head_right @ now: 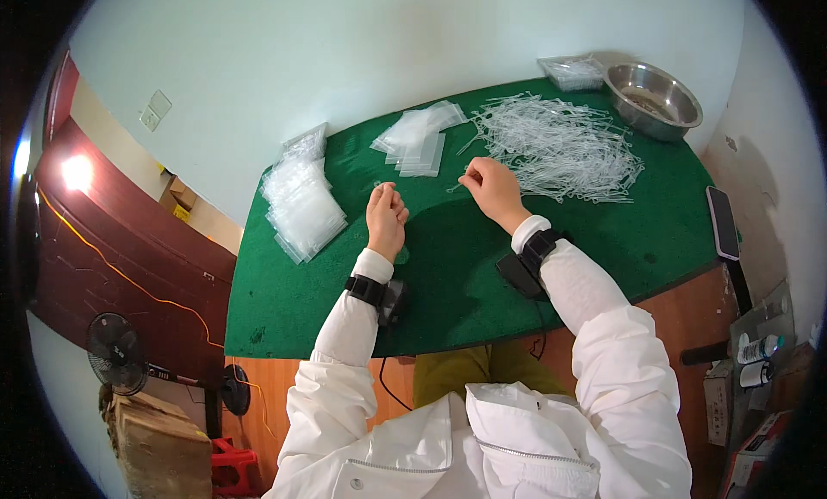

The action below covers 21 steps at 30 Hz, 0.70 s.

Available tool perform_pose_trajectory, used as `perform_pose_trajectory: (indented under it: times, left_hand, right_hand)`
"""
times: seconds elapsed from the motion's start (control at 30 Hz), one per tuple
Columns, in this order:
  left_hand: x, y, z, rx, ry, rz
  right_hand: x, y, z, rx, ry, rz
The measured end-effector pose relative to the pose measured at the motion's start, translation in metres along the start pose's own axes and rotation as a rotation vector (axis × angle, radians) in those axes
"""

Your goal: Packaging small white plastic sticks into small plastic bags at a workbench.

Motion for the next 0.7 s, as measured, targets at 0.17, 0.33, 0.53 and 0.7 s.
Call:
perform_pose_trajectory:
  times: [0.17,0.33,0.53,0.7]
  left_hand:
    - [-0.001,-0.006,-0.003,-0.060,0.012,0.067]
    - [-0.003,-0.001,0.000,-0.018,0.077,0.041]
    - [-0.014,0.022,0.002,0.070,0.075,0.200]
    - [-0.023,0.032,-0.002,0.037,0.051,0.287]
  right_hand:
    - [0.000,0.000,-0.011,-0.259,-0.110,0.018]
    - [0.003,-0.005,-0.009,-0.312,-0.157,-0.147]
    - [-0.004,0.016,0.011,0.737,0.221,0.078]
    - [-0.013,0.022,0.024,0.863,0.370,0.278]
Point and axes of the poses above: each hand's wrist, its own x-axis towards the middle knuckle, its own y-axis out of the palm, z = x × y, the point moved 1 cm from there along x, towards the middle knuckle
